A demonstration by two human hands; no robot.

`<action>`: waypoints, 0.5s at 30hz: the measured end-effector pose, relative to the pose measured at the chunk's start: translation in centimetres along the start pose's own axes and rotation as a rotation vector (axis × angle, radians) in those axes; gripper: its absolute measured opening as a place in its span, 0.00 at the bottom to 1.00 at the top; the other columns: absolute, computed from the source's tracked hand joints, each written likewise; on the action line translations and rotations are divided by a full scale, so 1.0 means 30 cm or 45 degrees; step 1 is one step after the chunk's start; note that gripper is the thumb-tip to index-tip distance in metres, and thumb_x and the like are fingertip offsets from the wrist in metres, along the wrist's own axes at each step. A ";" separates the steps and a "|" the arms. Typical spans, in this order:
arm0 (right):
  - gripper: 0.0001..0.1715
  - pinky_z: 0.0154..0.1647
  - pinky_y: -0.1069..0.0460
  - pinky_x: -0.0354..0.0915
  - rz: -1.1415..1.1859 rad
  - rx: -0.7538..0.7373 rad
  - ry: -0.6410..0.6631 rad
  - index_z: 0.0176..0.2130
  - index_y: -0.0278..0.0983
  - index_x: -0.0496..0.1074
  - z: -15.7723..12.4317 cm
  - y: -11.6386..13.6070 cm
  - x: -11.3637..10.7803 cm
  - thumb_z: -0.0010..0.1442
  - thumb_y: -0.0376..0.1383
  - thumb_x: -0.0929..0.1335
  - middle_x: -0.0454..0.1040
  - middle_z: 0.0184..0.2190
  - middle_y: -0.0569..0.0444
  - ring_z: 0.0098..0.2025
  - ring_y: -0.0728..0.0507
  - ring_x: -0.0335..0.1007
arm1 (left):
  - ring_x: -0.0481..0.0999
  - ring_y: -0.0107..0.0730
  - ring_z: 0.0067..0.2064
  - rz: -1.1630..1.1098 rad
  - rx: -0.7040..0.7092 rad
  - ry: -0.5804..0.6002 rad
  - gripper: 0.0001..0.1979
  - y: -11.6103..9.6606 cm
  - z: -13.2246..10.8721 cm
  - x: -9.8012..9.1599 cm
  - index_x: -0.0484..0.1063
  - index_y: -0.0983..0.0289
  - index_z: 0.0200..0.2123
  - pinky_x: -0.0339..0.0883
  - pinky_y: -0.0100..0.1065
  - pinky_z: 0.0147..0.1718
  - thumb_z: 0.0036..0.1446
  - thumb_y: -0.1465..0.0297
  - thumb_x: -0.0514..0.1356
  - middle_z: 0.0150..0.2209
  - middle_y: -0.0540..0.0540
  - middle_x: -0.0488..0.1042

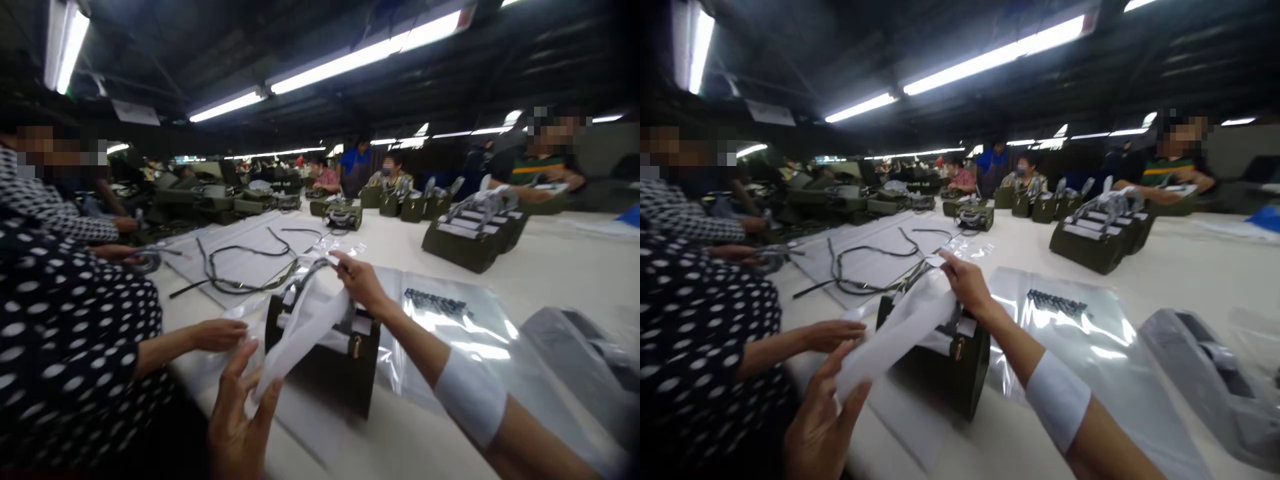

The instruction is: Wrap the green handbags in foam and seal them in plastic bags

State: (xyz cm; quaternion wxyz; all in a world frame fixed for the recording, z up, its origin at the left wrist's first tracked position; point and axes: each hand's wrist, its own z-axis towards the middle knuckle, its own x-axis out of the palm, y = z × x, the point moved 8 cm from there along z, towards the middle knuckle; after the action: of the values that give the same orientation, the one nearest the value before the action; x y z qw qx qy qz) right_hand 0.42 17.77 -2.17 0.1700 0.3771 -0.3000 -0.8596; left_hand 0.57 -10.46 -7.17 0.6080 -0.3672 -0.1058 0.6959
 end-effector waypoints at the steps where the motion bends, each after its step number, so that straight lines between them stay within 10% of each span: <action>1: 0.22 0.45 0.50 0.61 0.017 -0.001 0.015 0.54 0.39 0.63 0.003 -0.008 0.005 0.60 0.39 0.60 0.72 0.40 0.50 0.42 0.43 0.68 | 0.58 0.39 0.57 0.013 -0.008 0.008 0.22 0.013 -0.026 -0.008 0.58 0.57 0.52 0.57 0.41 0.54 0.54 0.67 0.58 0.56 0.54 0.57; 8: 0.21 0.36 0.52 0.62 -0.151 -0.161 -0.083 0.51 0.37 0.65 0.016 -0.010 -0.013 0.60 0.40 0.61 0.74 0.34 0.51 0.34 0.45 0.70 | 0.52 0.47 0.60 0.559 0.382 0.766 0.28 0.158 -0.262 0.149 0.56 0.61 0.56 0.51 0.53 0.55 0.50 0.75 0.55 0.57 0.61 0.59; 15: 0.19 0.37 0.54 0.62 -0.145 -0.119 -0.114 0.49 0.35 0.67 0.036 -0.026 -0.045 0.60 0.39 0.61 0.73 0.32 0.52 0.35 0.46 0.70 | 0.71 0.37 0.46 0.549 0.778 0.496 0.12 0.089 -0.161 0.236 0.71 0.60 0.37 0.54 0.49 0.53 0.53 0.79 0.54 0.40 0.56 0.75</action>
State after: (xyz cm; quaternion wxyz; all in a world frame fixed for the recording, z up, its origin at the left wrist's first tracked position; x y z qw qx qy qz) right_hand 0.45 19.47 -1.35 0.1248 0.3463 -0.2450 -0.8969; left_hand 1.68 -6.01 -14.89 0.5381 -0.3084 0.3017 0.7241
